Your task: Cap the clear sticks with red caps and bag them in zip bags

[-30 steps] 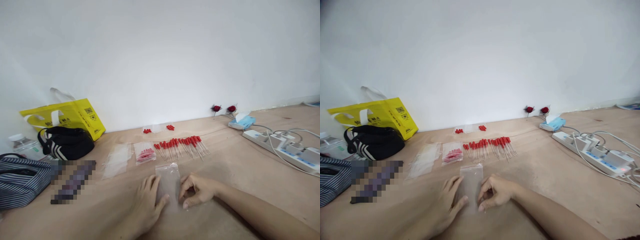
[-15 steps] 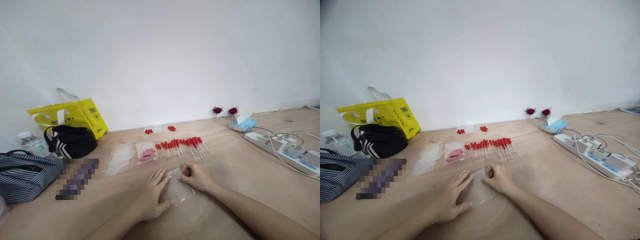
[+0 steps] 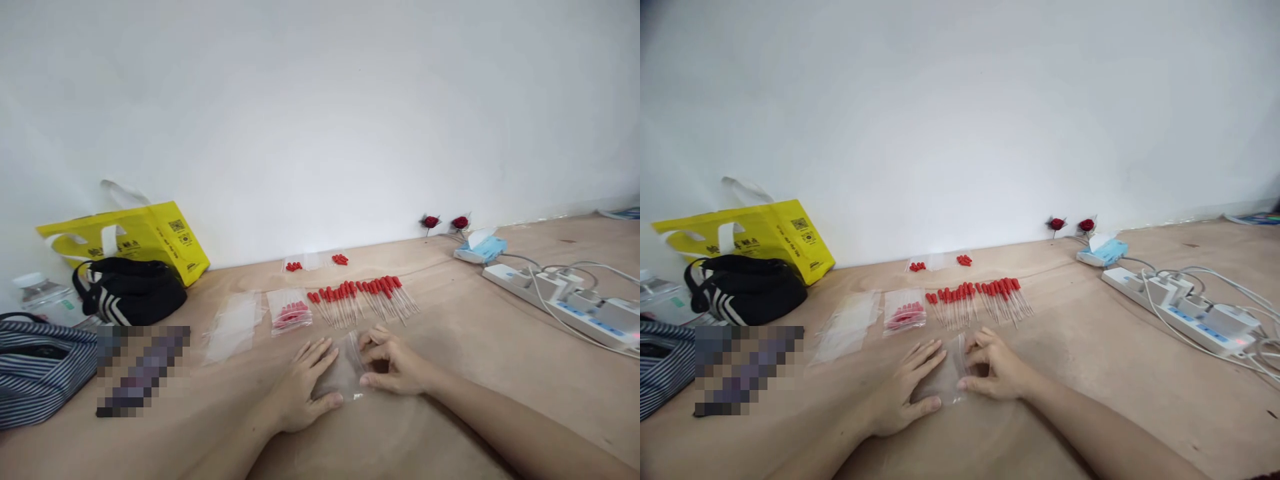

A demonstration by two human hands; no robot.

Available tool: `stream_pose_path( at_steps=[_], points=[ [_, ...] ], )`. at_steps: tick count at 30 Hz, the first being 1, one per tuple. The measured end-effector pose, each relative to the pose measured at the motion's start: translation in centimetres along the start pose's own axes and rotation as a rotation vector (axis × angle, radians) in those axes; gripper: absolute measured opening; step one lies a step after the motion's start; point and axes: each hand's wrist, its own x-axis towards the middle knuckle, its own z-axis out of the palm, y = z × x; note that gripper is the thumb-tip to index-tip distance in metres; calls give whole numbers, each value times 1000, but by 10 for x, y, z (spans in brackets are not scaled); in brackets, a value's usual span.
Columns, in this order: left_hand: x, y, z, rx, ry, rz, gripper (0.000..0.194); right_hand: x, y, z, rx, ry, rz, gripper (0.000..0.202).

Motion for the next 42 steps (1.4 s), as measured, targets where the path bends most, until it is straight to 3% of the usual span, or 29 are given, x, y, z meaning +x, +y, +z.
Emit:
stream_pose_path(
  at_steps=[3, 7, 11, 15, 17, 19, 22, 26, 34, 42],
  points=[
    [-1, 2, -3, -14, 6, -4, 67, -1, 2, -5, -28, -112, -150, 37],
    [-5, 4, -10, -55, 7, -27, 61, 0, 5, -9, -29, -251, -202, 49],
    [-10, 2, -13, -76, 31, -33, 56, 0, 6, -12, -41, -269, -192, 51],
    [-10, -1, -10, -91, 54, -26, 54, 0, 13, -13, 108, -231, -137, 43],
    [-9, -1, -8, -85, 56, -40, 54, 5, 22, -15, 177, -165, -38, 33],
    [-8, 1, -8, -80, 60, -56, 53, 16, 35, -20, 123, -19, 149, 28],
    [-7, 3, -9, -77, 70, -57, 52, 41, 55, -31, -223, 311, 530, 21],
    [-7, 2, -8, -74, 77, -41, 51, 69, 72, -37, -483, 331, 857, 26],
    [-6, -6, 0, -76, 86, -15, 53, 84, 78, -28, -479, 330, 1019, 26],
    [-6, -8, 3, -80, 92, -1, 51, 81, 79, -41, -375, 399, 1008, 20]
  ],
)
